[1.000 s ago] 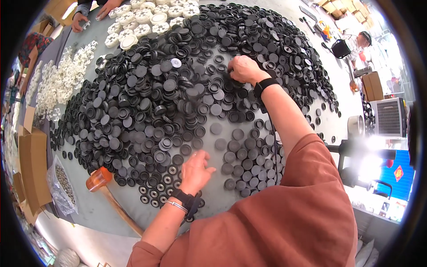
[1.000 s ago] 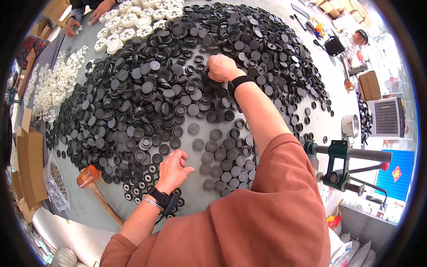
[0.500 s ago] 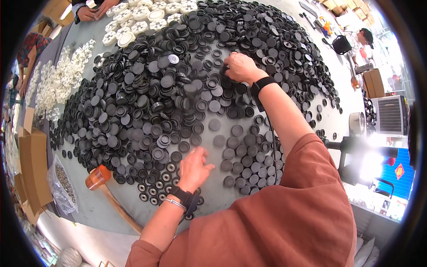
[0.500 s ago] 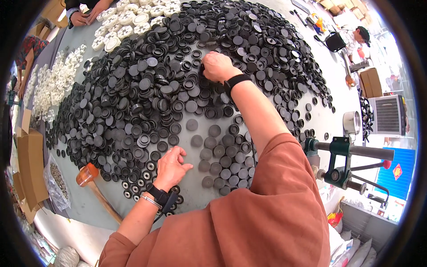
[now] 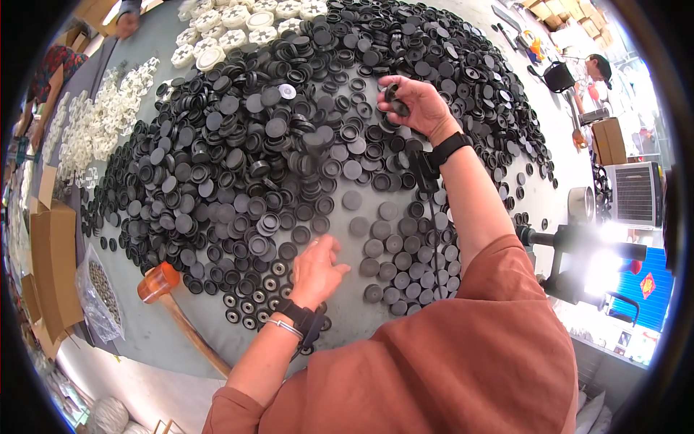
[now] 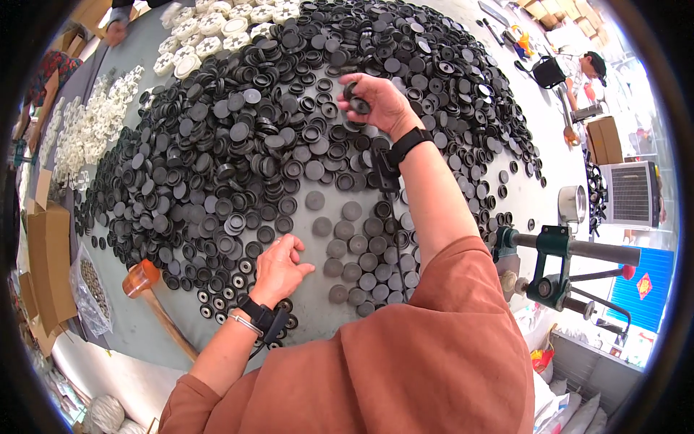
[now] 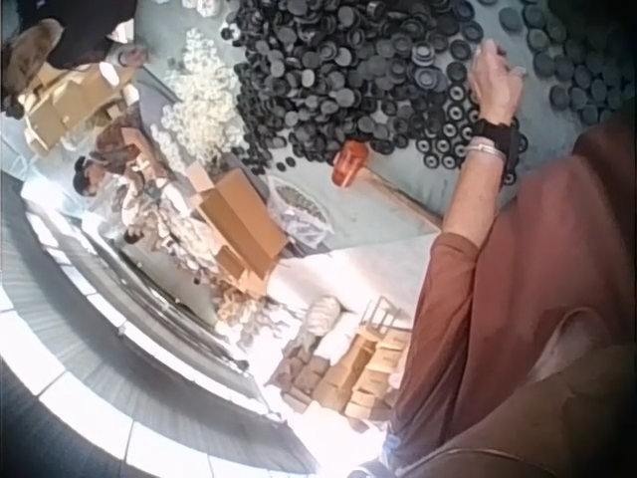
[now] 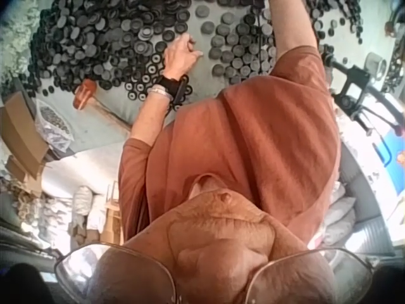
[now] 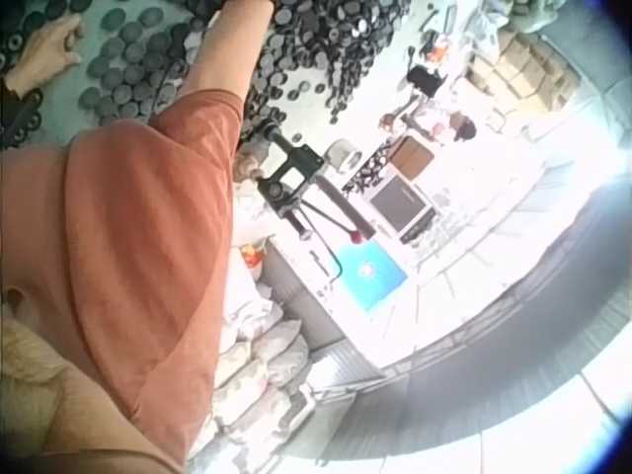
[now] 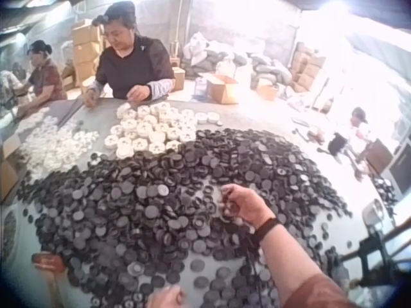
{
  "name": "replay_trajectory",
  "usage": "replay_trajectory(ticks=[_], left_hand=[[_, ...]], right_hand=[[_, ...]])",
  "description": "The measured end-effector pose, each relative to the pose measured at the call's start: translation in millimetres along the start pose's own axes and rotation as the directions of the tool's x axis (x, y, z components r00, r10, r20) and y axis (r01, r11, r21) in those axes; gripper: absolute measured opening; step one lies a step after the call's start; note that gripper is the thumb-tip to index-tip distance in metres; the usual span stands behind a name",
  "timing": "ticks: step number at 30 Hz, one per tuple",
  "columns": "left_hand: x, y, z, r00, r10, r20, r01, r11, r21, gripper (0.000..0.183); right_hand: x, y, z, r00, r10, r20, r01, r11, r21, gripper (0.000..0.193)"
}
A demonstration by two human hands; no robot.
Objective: Sorting and assembling black circular plastic or rubber components at a workbench.
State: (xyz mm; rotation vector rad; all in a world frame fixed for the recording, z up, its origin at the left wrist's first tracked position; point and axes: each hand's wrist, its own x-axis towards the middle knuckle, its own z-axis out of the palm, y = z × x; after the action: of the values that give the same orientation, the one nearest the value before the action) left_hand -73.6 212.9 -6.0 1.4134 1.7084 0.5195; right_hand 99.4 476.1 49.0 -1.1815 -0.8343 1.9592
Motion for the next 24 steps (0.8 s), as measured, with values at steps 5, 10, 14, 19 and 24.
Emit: replay_trajectory(ticks=[5,10,14,19,24], left_hand=[[0.4,-1.9,2.1,1.0,-0.012,0.013,0.012,1.0,-0.005,0.038],[2.3,-2.6,5.0,0.999,0.049,-0.01,-0.05,0.999,-0.005,0.037],[1.2,-2.3,2.1,1.0,0.024,-0.018,-0.025,1.0,-0.009,0.036],[2.5,-1.6,2.0,1.0,0.01,0.006,-0.01,1.0,-0.013,0.037],[3.2,-2.1,2.9,1.0,0.011,0.001,-0.011,1.0,-0.005,0.038]], right_hand=[[29.2,15.4,23.2,0.941,-0.328,-0.083,-0.007,0.226,-0.974,0.047],[47.3,32.3,14.1,0.954,-0.295,-0.047,-0.078,-0.096,-0.992,0.051],[40.9,28.5,-4.3,0.983,-0.179,-0.052,0.018,0.369,-0.929,0.034],[-9.0,32.2,9.9,0.989,0.028,0.142,-0.018,0.997,-0.072,0.015],[-12.4,70.5,30.2,0.931,-0.353,0.091,0.151,0.146,-0.978,0.042]])
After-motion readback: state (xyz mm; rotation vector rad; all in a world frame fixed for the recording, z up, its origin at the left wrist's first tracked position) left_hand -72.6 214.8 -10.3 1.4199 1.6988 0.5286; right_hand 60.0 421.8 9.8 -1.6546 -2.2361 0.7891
